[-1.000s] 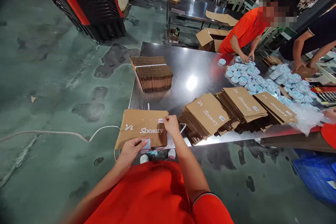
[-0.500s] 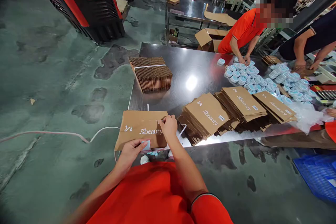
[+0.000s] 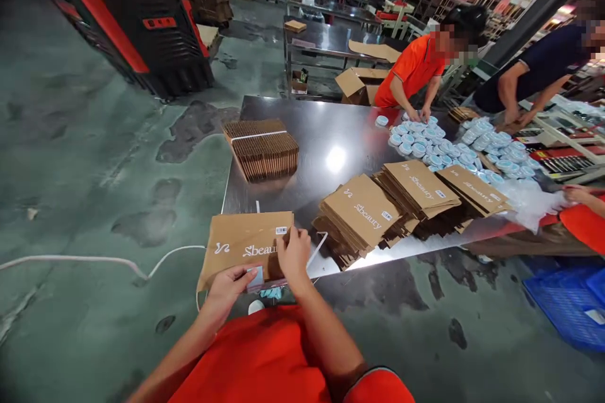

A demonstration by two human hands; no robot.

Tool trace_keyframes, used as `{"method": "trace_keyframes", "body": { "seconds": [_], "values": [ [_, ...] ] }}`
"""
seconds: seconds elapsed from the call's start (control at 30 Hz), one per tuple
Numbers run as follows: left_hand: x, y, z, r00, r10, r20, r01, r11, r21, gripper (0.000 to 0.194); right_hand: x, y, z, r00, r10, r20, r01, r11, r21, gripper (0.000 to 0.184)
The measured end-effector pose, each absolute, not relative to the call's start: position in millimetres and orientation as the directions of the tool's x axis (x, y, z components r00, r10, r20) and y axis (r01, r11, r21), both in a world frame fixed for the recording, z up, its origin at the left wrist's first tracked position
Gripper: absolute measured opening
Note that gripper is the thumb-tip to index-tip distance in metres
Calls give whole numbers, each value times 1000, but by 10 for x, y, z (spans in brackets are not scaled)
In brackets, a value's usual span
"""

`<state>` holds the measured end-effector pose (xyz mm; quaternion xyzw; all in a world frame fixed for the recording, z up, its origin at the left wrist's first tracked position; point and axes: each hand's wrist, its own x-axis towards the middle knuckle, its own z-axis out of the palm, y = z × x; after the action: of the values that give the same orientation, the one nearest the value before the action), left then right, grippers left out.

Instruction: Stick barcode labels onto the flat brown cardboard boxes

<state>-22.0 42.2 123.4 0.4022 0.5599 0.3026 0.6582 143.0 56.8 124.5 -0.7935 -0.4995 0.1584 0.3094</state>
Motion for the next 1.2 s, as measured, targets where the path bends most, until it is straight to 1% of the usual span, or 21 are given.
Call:
{"method": "trace_keyframes", "body": {
  "seconds": [0.07,0.13,0.23,0.3,0.33,0.4,0.43,0.47,0.53,0.57,0.63,0.7,0.73,0.77,0.8,0.87,0.93,1.0,1.07,1.1,1.2],
  "values": [
    [-235,408,1248,220,839,-498,53,500,865,43,1348,500,1297,458,885,78,713,-314,-627,34],
    [-250,383,1300,249,835,-490,48,495,868,45,1314,461,1325,457,885,83,667,-280,-691,38],
    [-269,323,1450,256,857,-447,81,441,894,45,1338,444,1336,367,929,50,474,-140,-869,42],
    [-283,268,1564,264,878,-398,120,380,917,45,1423,463,1354,305,949,74,311,-26,-950,39],
    [-291,239,1615,266,889,-372,134,348,928,45,1507,483,1374,322,941,107,251,24,-968,37],
    [-305,188,1692,253,911,-325,153,294,943,45,1792,530,1442,460,872,165,194,83,-977,33],
    [-308,171,1719,236,922,-306,165,273,948,46,1996,550,1489,561,811,166,191,68,-979,32],
    [-307,160,1741,220,931,-290,177,254,951,47,2234,562,1541,657,739,148,199,19,-980,33],
    [-290,157,1775,204,943,-262,194,223,955,47,2745,551,1645,811,579,80,214,-167,-963,36],
    [-274,163,1791,205,946,-252,194,213,958,47,2979,527,1690,860,506,68,234,-273,-933,39],
    [-231,183,1818,214,945,-249,171,214,962,45,3303,456,1749,924,366,112,290,-480,-828,47],
    [-186,207,1837,219,939,-264,137,239,961,40,3357,379,1761,927,321,193,358,-608,-708,55],
    [-166,220,1843,221,936,-274,119,252,960,38,3278,348,1752,910,347,228,405,-622,-670,56],
    [-149,233,1847,217,934,-283,107,265,958,35,3138,324,1738,880,402,252,461,-596,-657,54],
    [-135,247,1852,210,934,-289,104,273,956,32,2950,308,1724,835,482,267,520,-530,-670,51],
    [-119,279,1863,183,939,-290,119,272,955,28,2494,291,1715,698,666,262,586,-320,-745,40],
    [-116,314,1880,158,954,-254,127,235,964,25,2034,274,1746,517,831,204,519,-115,-847,30],
    [-123,344,1900,144,969,-200,97,187,977,23,1660,247,1808,325,937,130,377,-3,-926,21],
    [-135,356,1920,152,973,-173,37,169,985,24,1412,218,1875,175,982,72,257,25,-966,17],
    [-141,356,1927,159,972,-171,2,173,985,26,1334,207,1904,133,990,55,218,25,-976,16],
    [-158,337,1942,153,970,-187,-69,199,978,24,1239,196,1961,89,995,43,177,27,-984,15]
  ]
}}
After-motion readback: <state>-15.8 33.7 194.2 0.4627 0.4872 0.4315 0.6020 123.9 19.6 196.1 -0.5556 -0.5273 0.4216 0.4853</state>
